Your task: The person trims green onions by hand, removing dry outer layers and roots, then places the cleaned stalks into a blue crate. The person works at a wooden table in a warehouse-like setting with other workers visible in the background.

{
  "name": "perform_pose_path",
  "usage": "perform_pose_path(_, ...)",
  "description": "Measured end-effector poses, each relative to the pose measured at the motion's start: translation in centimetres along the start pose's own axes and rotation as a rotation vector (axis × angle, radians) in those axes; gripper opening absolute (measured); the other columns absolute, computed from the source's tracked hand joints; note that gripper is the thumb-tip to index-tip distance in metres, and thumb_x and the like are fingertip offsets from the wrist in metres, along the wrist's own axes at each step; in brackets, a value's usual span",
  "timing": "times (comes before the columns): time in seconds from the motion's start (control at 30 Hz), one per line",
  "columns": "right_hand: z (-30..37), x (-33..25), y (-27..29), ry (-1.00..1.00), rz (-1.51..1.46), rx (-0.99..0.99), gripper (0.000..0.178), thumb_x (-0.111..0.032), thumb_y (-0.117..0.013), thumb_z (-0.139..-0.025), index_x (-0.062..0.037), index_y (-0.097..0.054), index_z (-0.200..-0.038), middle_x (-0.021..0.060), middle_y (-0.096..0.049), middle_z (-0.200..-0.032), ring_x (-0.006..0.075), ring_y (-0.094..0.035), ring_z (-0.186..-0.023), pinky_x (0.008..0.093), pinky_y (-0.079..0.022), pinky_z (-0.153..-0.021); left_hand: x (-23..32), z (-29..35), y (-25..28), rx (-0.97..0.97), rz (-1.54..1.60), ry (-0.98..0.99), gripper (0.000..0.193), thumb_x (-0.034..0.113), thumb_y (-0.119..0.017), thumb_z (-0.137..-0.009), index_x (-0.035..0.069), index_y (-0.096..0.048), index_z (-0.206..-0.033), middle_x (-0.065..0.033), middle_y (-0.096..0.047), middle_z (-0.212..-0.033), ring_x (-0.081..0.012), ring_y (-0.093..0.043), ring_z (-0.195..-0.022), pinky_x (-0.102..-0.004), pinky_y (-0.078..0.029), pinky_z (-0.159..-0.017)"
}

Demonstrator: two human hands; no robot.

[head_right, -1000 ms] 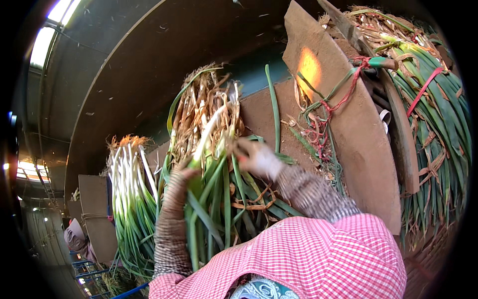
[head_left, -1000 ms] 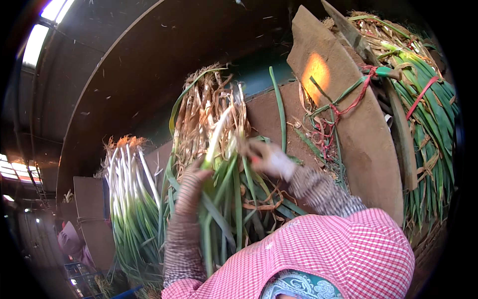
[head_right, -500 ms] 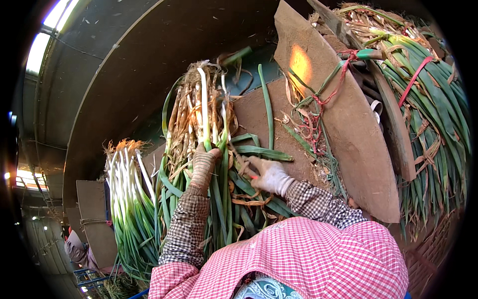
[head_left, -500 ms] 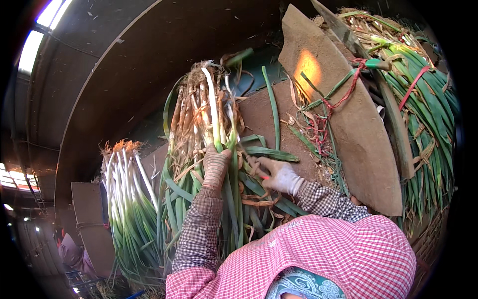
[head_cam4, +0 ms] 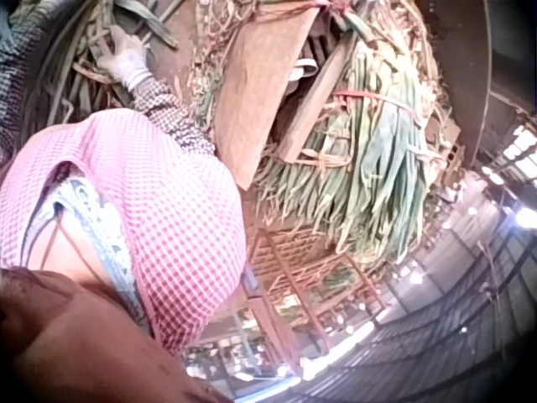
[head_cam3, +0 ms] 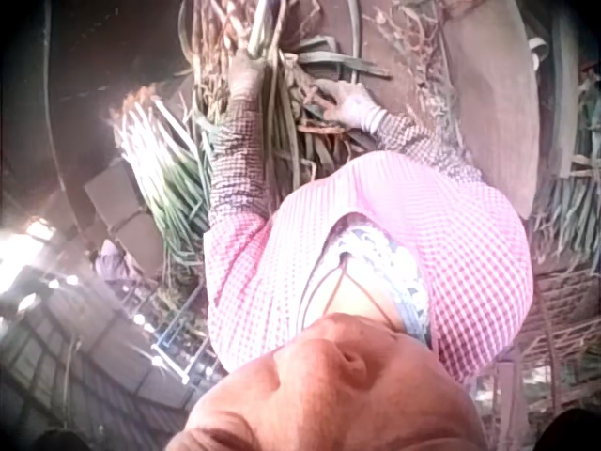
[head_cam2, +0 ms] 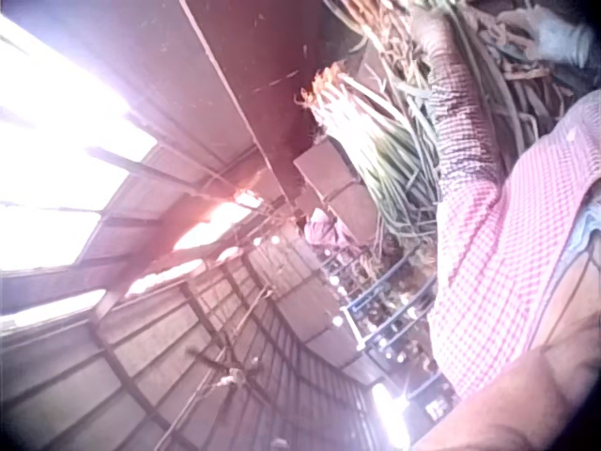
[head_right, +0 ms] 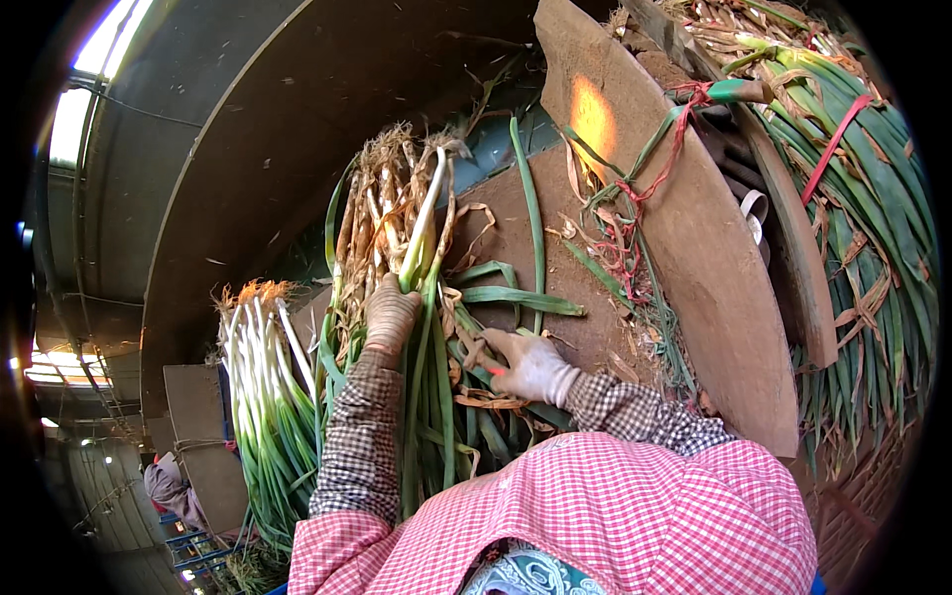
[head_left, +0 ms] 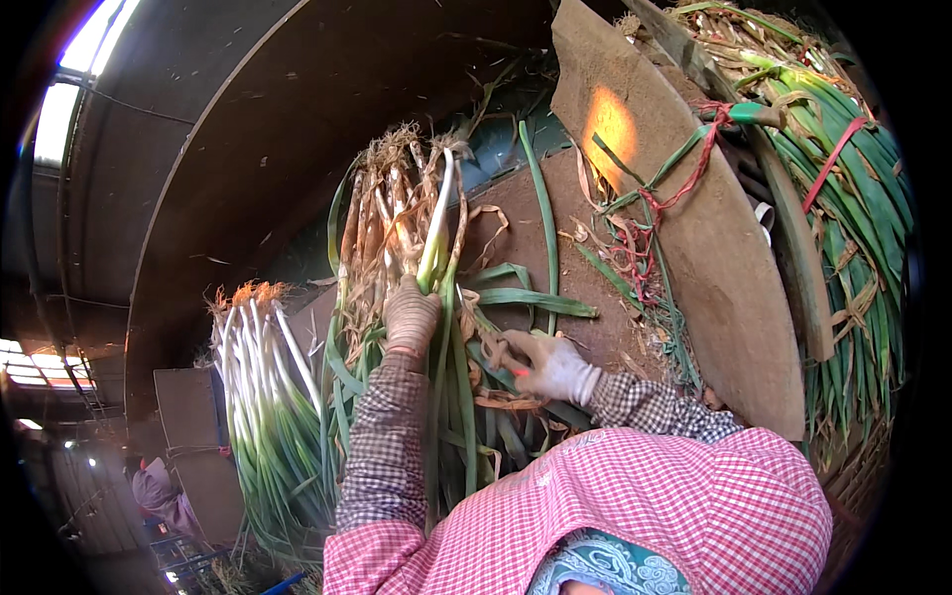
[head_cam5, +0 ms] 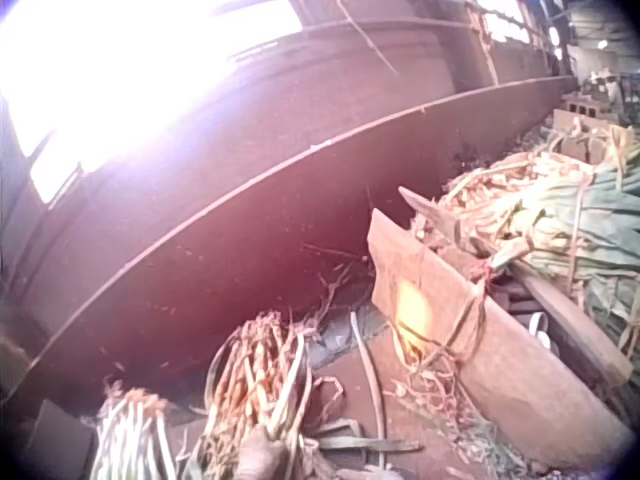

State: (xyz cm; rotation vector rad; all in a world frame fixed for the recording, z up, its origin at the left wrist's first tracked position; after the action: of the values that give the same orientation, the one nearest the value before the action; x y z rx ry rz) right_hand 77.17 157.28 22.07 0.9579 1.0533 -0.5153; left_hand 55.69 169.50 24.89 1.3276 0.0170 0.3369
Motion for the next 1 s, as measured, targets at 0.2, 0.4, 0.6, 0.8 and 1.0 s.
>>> perform_pose_path(0.2,0.7,0.5,-0.4,-0.056,0.046,-0.002,0.071,-0.028,-0.074,-0.072,-0.0065,-0.051,-0.136,0.0247,-0.067,-0.112,0.0428,-0.066,-0.102,0.0484,-0.053,-0.088,-4.2,3.7,-1.9,-0.058,0.252,0.043,0.05,0.027,-0.07,-0.075,0.0,-0.06,-0.116,-0.0279,-0.068,-0.106,-0.0431,-0.065,-0.104,-0.0464,-0.049,-0.094)
perform_pose_path(0.4,3.3,-1.7,-2.0,0.067,0.081,-0.079,0.074,-0.027,-0.073,-0.073,-0.0054,-0.049,-0.14,0.0249,-0.069,-0.105,0.0415,-0.068,-0.097,0.049,-0.054,-0.085,-3.5,5.7,-1.1,0.068,0.163,0.088,0.058,0.025,-0.075,-0.075,0.002,-0.057,-0.125,-0.0258,-0.07,-0.106,-0.042,-0.067,-0.1,-0.0452,-0.052,-0.091)
perform_pose_path(0.6,1.9,0.4,-1.2,-0.048,0.108,0.027,0.071,-0.028,-0.075,-0.07,-0.0083,-0.053,-0.135,0.0233,-0.07,-0.104,0.0405,-0.068,-0.096,0.048,-0.055,-0.084,-2.4,6.5,-1.7,0.0,0.172,0.099,0.065,0.032,-0.069,-0.076,0.006,-0.051,-0.133,-0.024,-0.068,-0.116,-0.0422,-0.062,-0.111,-0.0503,-0.029,-0.114)
perform_pose_path(0.8,-5.4,3.4,2.5,-0.175,0.128,0.179,0.059,-0.027,-0.075,-0.074,-0.0049,-0.056,-0.124,0.0237,-0.071,-0.094,0.0387,-0.07,-0.087,0.0465,-0.055,-0.081,-0.1,7.3,4.2,0.291,0.341,-0.148,0.042,0.02,-0.072,-0.078,0.003,-0.063,-0.115,-0.0182,-0.06,-0.116,-0.0354,-0.059,-0.109,-0.0434,-0.048,-0.096)
perform_pose_path(1.0,0.4,1.8,-0.5,-0.082,0.009,0.052,0.067,-0.028,-0.077,-0.07,-0.0071,-0.055,-0.13,0.0246,-0.069,-0.106,0.0406,-0.068,-0.099,0.0479,-0.053,-0.086,0.0,8.7,0.3,-0.029,0.644,0.013,0.049,0.023,-0.065,-0.086,-0.001,-0.057,-0.128,-0.0126,-0.065,-0.095,-0.0258,-0.062,-0.081,-0.0409,-0.052,-0.079)
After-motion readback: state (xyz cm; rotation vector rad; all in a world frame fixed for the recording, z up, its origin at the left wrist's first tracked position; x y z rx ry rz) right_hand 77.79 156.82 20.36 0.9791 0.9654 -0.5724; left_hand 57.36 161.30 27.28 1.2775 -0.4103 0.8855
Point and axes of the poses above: each hand's wrist, its own z-axis away from the middle knuckle, its own y-axis out of the back of the hand, x = y × z, the point moved 8 cm from there along -z, towards the middle knuckle
